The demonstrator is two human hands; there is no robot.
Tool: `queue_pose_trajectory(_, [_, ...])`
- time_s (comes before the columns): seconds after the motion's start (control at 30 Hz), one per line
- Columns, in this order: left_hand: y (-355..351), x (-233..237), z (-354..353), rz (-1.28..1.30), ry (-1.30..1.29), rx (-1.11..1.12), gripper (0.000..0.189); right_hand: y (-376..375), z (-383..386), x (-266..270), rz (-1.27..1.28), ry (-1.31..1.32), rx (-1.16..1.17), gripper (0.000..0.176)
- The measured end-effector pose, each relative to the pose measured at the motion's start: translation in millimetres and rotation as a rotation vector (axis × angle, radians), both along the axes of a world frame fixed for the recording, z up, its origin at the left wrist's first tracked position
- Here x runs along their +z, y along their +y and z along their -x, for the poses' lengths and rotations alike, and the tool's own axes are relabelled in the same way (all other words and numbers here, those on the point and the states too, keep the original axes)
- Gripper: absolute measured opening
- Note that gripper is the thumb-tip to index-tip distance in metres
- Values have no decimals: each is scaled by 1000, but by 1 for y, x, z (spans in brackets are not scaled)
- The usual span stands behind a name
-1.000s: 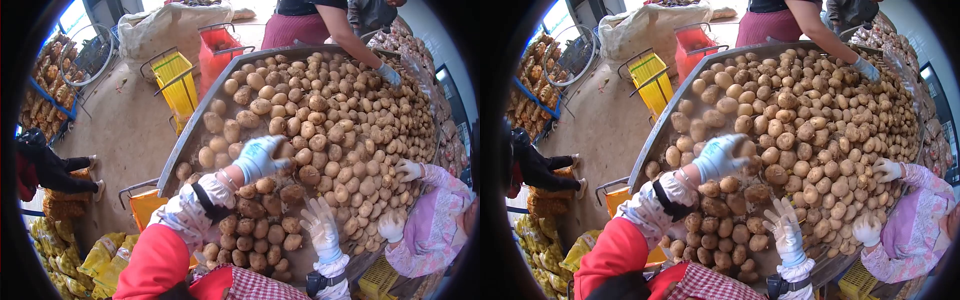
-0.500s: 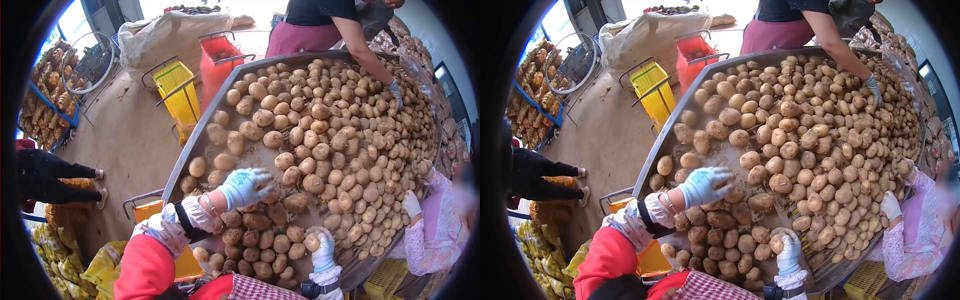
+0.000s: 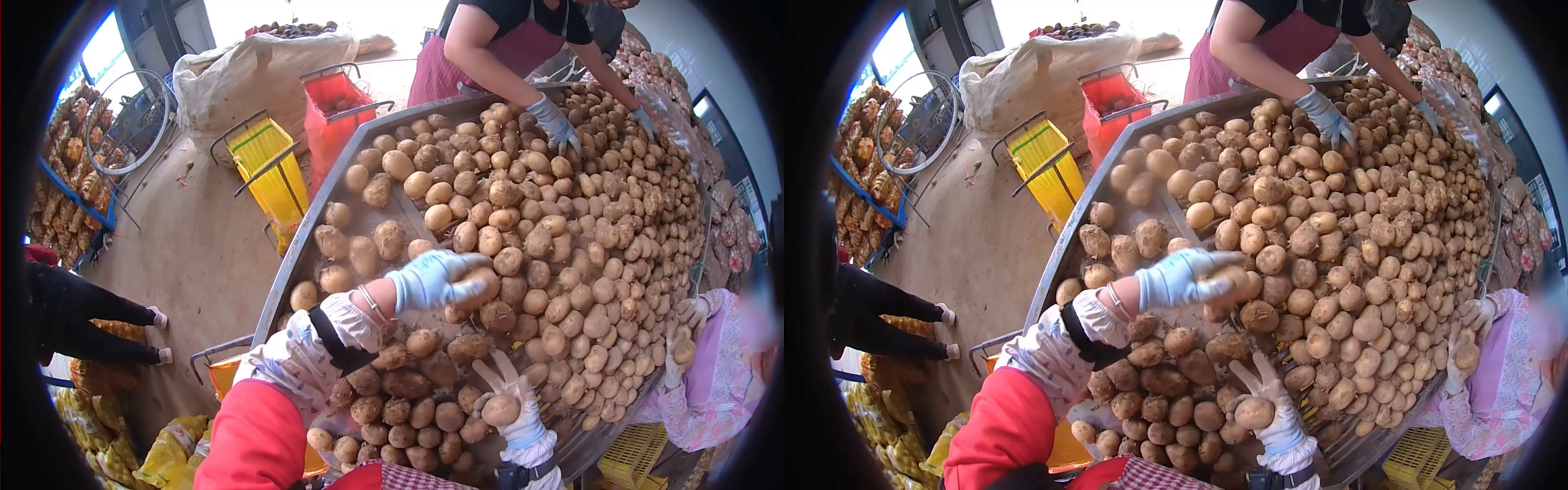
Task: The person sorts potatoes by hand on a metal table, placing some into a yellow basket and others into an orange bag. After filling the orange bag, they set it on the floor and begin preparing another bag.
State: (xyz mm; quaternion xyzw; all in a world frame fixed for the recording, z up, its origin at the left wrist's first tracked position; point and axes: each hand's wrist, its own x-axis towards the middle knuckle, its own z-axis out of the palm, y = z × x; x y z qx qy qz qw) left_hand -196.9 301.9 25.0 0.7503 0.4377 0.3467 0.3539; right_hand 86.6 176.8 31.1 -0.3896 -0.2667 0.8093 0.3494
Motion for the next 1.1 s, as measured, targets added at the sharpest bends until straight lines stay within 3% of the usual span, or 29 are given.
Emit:
queue_pose_trajectory(0.07, [5,-2,-10,-40,-5,-190,54,12,8,-7,-21,91,-22,71])
queue_pose_trajectory(0.13, [33,1,11,-181,264,146,50,16,4,-14,99,0,-51,70])
queue_pose_trajectory(0.17, [49,-14,27,-400,393,413,49,15,4,-14,107,46,-81,70])
queue_pose_trajectory(0.2, [74,-27,50,-508,477,512,52,12,3,-13,124,84,-121,69])
queue_pose_trajectory(0.23, [88,-22,64,-248,607,598,57,12,1,-13,164,58,-135,72])
queue_pose_trajectory(0.27, [104,-34,82,-304,710,681,58,11,-8,-15,219,119,-121,77])
queue_pose_trajectory(0.4, [134,-60,121,-90,1043,648,67,14,-22,-30,266,137,-128,88])
queue_pose_trajectory(0.47, [143,-46,108,-33,1227,662,65,14,-25,-34,277,168,-157,86])
queue_pose_trajectory(0.53, [155,-48,102,-119,1224,734,38,15,-21,-27,222,247,-181,85])
queue_pose_trajectory(0.6, [170,-54,105,-85,1277,696,40,10,-16,-13,209,155,-231,78])
queue_pose_trajectory(0.67, [168,-55,105,-75,1269,654,39,5,-15,-12,16,-39,-211,75])
queue_pose_trajectory(0.73, [147,-30,100,-61,1262,575,41,1,-23,-15,-12,-17,-160,73])
queue_pose_trajectory(0.8, [121,-26,110,-45,1040,542,41,-8,-26,-14,38,-26,-166,73])
queue_pose_trajectory(0.87, [83,-42,119,157,159,511,50,-11,-36,-23,24,93,-83,75])
queue_pose_trajectory(0.9, [57,-35,109,336,-295,401,48,-17,-38,-28,130,121,-160,78])
queue_pose_trajectory(0.93, [41,-41,104,304,-505,319,44,-17,-36,-29,123,133,-155,78])
queue_pose_trajectory(0.97, [21,-36,93,539,-804,169,49,-18,-34,-28,164,190,-171,79])
queue_pose_trajectory(1.0, [-6,-19,68,608,-1024,198,58,-20,-35,-27,206,241,-186,80])
queue_pose_trajectory(1.03, [-19,-25,61,652,-1080,45,64,-22,-38,-28,242,289,-167,81])
queue_pose_trajectory(1.07, [-29,-33,60,805,-1179,-251,56,-22,-32,-21,232,287,-166,81])
queue_pose_trajectory(1.1, [-43,-35,45,843,-1204,-149,57,-22,-24,-14,244,319,-171,80])
